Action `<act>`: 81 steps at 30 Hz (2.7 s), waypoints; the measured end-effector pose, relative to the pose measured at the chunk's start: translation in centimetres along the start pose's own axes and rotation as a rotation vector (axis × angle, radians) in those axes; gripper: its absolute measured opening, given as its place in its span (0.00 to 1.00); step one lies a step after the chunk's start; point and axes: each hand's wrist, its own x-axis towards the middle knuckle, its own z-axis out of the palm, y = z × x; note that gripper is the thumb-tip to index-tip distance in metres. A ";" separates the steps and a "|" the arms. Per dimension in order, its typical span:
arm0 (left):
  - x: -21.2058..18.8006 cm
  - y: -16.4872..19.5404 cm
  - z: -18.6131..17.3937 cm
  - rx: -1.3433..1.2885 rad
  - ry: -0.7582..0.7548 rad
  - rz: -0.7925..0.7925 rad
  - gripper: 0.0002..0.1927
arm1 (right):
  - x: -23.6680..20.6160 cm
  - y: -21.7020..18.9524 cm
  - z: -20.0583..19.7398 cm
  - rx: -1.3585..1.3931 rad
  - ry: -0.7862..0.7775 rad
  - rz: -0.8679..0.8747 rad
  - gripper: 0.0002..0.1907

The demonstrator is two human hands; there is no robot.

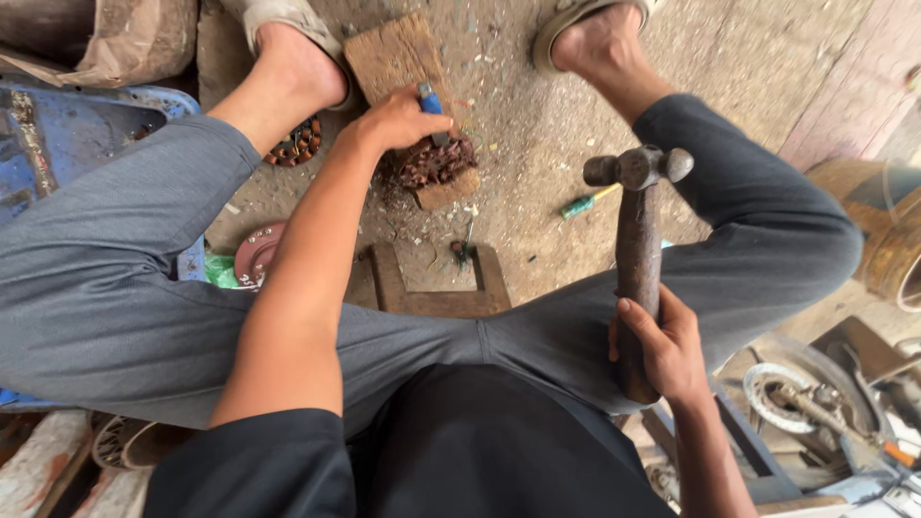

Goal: The person uses a hammer and a chisel to break apart a copper-wound electrical component on a wooden block. They repeatedly strike the chisel to separate the copper windings from the core, then pull the loosened copper strands away by hand.

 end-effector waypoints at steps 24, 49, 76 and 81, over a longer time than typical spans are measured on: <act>-3.9 3.5 0.2 0.068 0.190 0.387 0.23 | 0.9 0.7 -0.3 0.068 -0.033 0.037 0.15; -5.6 1.5 5.0 0.060 -0.122 -0.054 0.17 | 4.2 -2.5 1.7 -0.576 -0.145 -0.172 0.16; -7.9 -1.2 9.5 0.089 0.314 0.381 0.14 | 6.5 -5.4 3.7 -1.191 -0.249 -0.406 0.20; -6.5 -1.2 6.5 -0.154 0.270 -0.027 0.15 | 2.5 -3.6 -3.2 -0.629 -0.072 -0.247 0.13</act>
